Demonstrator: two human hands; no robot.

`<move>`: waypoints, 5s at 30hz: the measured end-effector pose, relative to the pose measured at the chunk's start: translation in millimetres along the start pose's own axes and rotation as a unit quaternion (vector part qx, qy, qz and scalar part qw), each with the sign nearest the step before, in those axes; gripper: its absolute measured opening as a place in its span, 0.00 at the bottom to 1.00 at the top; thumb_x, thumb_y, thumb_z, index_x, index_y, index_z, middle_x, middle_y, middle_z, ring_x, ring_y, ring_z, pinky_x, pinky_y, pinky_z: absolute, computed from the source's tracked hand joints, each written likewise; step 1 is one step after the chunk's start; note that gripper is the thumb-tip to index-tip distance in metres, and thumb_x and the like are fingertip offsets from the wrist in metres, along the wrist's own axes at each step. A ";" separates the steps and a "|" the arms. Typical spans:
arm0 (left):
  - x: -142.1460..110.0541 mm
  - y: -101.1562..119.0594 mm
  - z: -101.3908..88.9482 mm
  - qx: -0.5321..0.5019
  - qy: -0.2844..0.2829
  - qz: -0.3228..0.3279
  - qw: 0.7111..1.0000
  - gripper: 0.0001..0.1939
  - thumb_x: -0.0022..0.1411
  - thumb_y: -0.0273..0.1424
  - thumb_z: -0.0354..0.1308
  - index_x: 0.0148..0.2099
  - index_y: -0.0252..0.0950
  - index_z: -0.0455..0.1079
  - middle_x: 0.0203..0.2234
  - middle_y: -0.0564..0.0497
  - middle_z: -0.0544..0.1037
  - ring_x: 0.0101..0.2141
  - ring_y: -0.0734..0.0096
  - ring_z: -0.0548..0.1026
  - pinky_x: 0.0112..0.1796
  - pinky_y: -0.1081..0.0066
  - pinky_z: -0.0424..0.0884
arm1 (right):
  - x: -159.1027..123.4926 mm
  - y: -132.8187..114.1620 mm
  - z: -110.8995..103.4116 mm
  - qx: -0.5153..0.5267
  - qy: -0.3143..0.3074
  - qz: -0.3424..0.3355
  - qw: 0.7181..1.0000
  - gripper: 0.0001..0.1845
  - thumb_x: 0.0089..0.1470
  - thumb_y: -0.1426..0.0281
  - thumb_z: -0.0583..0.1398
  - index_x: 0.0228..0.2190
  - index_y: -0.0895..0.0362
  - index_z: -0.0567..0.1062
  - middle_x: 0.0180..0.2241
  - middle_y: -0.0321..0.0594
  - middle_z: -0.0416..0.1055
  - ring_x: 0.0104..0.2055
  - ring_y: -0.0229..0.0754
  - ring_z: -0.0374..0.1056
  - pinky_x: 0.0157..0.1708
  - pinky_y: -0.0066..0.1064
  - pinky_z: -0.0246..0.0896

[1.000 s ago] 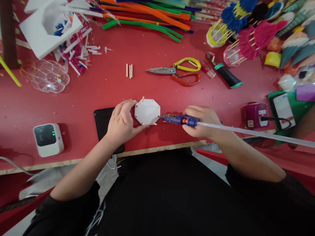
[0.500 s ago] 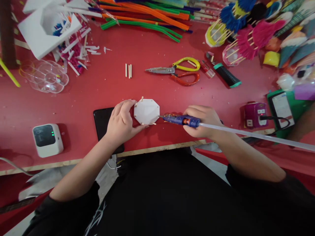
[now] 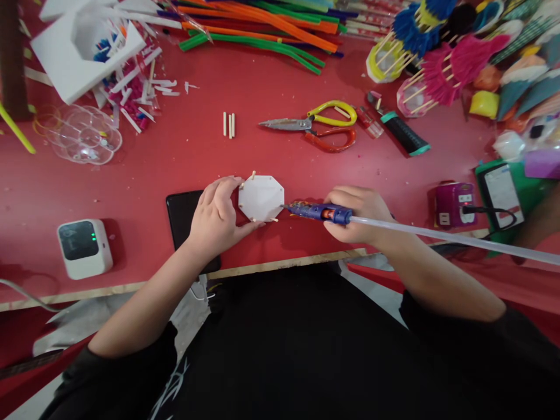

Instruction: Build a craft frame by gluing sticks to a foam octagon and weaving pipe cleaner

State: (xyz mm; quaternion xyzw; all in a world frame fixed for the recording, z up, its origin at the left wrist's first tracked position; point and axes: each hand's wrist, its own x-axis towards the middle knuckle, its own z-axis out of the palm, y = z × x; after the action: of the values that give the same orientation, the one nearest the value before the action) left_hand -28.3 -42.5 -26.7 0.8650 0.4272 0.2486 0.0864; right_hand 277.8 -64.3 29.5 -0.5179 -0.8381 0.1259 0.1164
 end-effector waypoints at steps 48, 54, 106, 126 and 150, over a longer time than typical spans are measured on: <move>-1.8 -0.2 -5.3 0.022 0.048 -0.032 0.998 0.44 0.58 0.44 0.69 0.65 0.33 0.50 0.51 0.32 0.76 0.54 0.42 0.75 0.56 0.43 0.69 | 242.0 -4.0 48.1 -0.085 -0.082 -0.216 0.969 0.03 0.59 0.71 0.63 0.36 0.54 0.78 0.43 0.45 0.71 0.52 0.53 0.63 0.46 0.44 0.59; -0.3 -0.1 -6.3 0.016 0.042 -0.037 0.998 0.45 0.57 0.46 0.70 0.65 0.33 0.51 0.52 0.33 0.76 0.54 0.42 0.75 0.56 0.44 0.69 | 238.7 -1.8 47.7 -0.094 -0.076 -0.222 0.968 0.04 0.62 0.71 0.60 0.37 0.56 0.76 0.43 0.45 0.72 0.52 0.53 0.62 0.44 0.42 0.58; 0.3 -0.5 -5.1 0.025 0.049 -0.028 0.998 0.47 0.56 0.46 0.70 0.67 0.32 0.50 0.52 0.32 0.75 0.53 0.42 0.76 0.57 0.44 0.69 | 115.1 -18.2 -13.5 0.417 0.114 0.010 0.902 0.08 0.56 0.65 0.67 0.39 0.53 0.80 0.39 0.38 0.79 0.38 0.40 0.76 0.33 0.31 0.75; -0.3 -1.0 -3.5 0.014 0.044 -0.027 0.999 0.44 0.61 0.48 0.65 0.69 0.31 0.51 0.54 0.31 0.74 0.57 0.43 0.73 0.60 0.45 0.65 | 107.9 -8.9 34.3 0.179 0.092 -0.080 0.976 0.07 0.61 0.73 0.60 0.36 0.57 0.80 0.37 0.40 0.83 0.37 0.41 0.78 0.39 0.30 0.69; -0.8 -2.8 -3.6 0.028 0.038 -0.016 0.999 0.46 0.61 0.49 0.65 0.69 0.31 0.49 0.53 0.32 0.74 0.56 0.43 0.74 0.59 0.45 0.65 | 109.4 -9.7 36.1 0.149 0.056 -0.064 0.985 0.09 0.61 0.71 0.60 0.37 0.57 0.82 0.36 0.39 0.83 0.35 0.40 0.77 0.35 0.30 0.66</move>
State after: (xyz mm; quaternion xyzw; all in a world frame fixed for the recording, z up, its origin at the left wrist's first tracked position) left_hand -32.5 -41.6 -24.9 0.8500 0.4509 0.2677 0.0498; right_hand 210.2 26.4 5.9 -0.4464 -0.8334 0.2129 0.2468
